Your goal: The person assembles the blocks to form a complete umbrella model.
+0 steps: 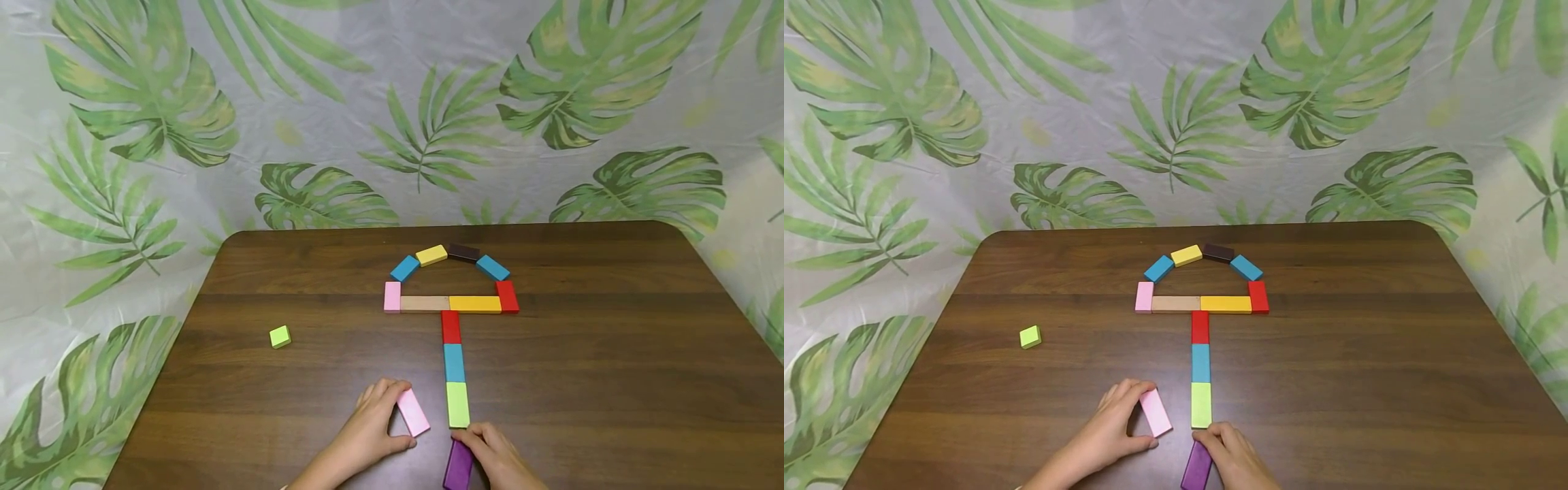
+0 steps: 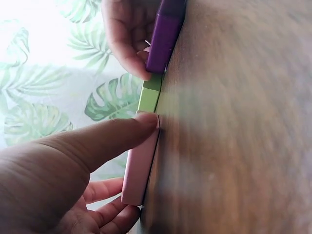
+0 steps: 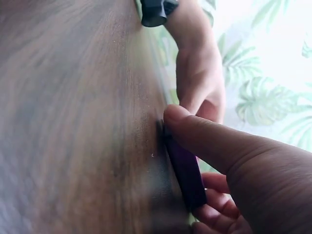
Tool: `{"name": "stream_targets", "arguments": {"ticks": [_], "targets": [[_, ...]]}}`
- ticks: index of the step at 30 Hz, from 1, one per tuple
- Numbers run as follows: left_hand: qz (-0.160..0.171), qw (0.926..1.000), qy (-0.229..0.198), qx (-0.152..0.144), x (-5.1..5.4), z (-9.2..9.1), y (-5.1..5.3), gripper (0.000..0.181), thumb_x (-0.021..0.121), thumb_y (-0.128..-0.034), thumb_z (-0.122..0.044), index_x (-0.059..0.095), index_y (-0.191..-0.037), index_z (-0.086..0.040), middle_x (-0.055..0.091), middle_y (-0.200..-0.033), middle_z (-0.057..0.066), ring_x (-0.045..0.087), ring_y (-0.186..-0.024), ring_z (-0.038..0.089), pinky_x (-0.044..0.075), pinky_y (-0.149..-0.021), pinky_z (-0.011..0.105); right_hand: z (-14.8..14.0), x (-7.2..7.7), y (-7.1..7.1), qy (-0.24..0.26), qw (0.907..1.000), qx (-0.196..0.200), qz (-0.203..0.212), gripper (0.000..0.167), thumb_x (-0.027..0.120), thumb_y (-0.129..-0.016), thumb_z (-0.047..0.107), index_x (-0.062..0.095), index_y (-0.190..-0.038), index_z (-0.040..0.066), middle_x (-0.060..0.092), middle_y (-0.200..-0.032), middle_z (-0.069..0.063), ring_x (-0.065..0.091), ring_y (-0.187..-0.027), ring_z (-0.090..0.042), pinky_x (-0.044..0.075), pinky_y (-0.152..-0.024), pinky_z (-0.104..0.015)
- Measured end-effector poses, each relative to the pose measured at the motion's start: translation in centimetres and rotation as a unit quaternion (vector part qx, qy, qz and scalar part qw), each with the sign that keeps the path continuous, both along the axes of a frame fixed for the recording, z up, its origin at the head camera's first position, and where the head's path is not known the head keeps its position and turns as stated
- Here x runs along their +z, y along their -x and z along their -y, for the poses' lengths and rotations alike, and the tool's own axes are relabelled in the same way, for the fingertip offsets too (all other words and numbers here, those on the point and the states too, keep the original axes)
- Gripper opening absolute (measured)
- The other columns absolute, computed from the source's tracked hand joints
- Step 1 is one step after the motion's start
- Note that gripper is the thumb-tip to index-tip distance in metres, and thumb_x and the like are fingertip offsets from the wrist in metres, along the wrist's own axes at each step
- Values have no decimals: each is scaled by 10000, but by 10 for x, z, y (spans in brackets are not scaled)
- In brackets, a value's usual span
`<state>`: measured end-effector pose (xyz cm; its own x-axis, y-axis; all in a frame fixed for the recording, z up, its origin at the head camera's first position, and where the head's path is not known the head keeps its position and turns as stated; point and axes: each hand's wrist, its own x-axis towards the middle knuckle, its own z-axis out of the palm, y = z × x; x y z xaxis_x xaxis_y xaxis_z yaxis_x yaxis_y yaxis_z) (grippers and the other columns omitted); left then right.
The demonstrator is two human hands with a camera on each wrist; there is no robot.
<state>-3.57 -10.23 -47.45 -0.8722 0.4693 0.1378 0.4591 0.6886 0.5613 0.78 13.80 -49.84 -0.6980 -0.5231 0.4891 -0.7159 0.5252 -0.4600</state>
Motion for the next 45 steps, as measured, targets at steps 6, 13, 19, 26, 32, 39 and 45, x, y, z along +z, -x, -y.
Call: {"name": "stream_targets", "arguments": {"ticks": [6,13,19,26,32,39,45], "targets": [[-17,9999,-148,-28,0,2,0,624,735,-700,-364,497,-1203,-80,490,-1096,-13,442,-952,143,358,-837,320,-1,-1,-1,-108,9997,-224,-30,751,697,-622,605,571,-1137,73,444,-1027,56,425,-871,-59,363,-650,-235],[-20,9998,-163,-59,1,3,1,515,703,-751,-300,517,-1184,-92,502,-1076,-18,452,-942,139,359,-829,315,-6,3,-2,61,9994,-152,289,751,704,-629,595,558,-1139,64,446,-1052,61,430,-905,-57,392,-676,-253],[-36,9998,-155,-108,1,3,1,500,712,-742,-307,527,-1161,-108,511,-1042,-26,448,-909,119,359,-803,301,-4,6,-4,47,9971,-231,724,726,723,-640,557,536,-1162,88,445,-1058,77,432,-919,-54,416,-697,-265],[-113,9996,-186,-156,0,3,1,485,722,-728,-328,539,-1129,-125,515,-1022,-47,448,-889,102,357,-794,290,3,5,-6,260,9966,-346,698,652,768,-653,440,544,-1146,79,459,-1044,62,459,-907,-63,441,-693,-267],[-174,9994,-204,-200,-1,3,1,480,725,-720,-349,542,-1109,-135,512,-1010,-63,443,-886,96,353,-811,295,5,2,-5,473,9972,-379,428,658,788,-635,410,546,-1136,59,488,-1047,33,491,-906,-86,423,-736,-221],[-230,9991,-189,-302,-1,2,0,484,729,-712,-361,546,-1096,-132,508,-992,-70,441,-893,98,343,-835,304,7,-5,-1,702,9973,-204,-32,676,786,-633,425,540,-1111,15,508,-1022,-23,500,-895,-126,333,-829,-134],[-380,9984,-182,-380,-2,0,-1,497,730,-706,-364,547,-1103,-129,515,-993,-65,446,-894,104,345,-825,289,9,-5,-1,703,9970,-314,-1,670,790,-621,431,540,-1089,21,500,-1008,-6,490,-880,-116,322,-823,-122]]}}
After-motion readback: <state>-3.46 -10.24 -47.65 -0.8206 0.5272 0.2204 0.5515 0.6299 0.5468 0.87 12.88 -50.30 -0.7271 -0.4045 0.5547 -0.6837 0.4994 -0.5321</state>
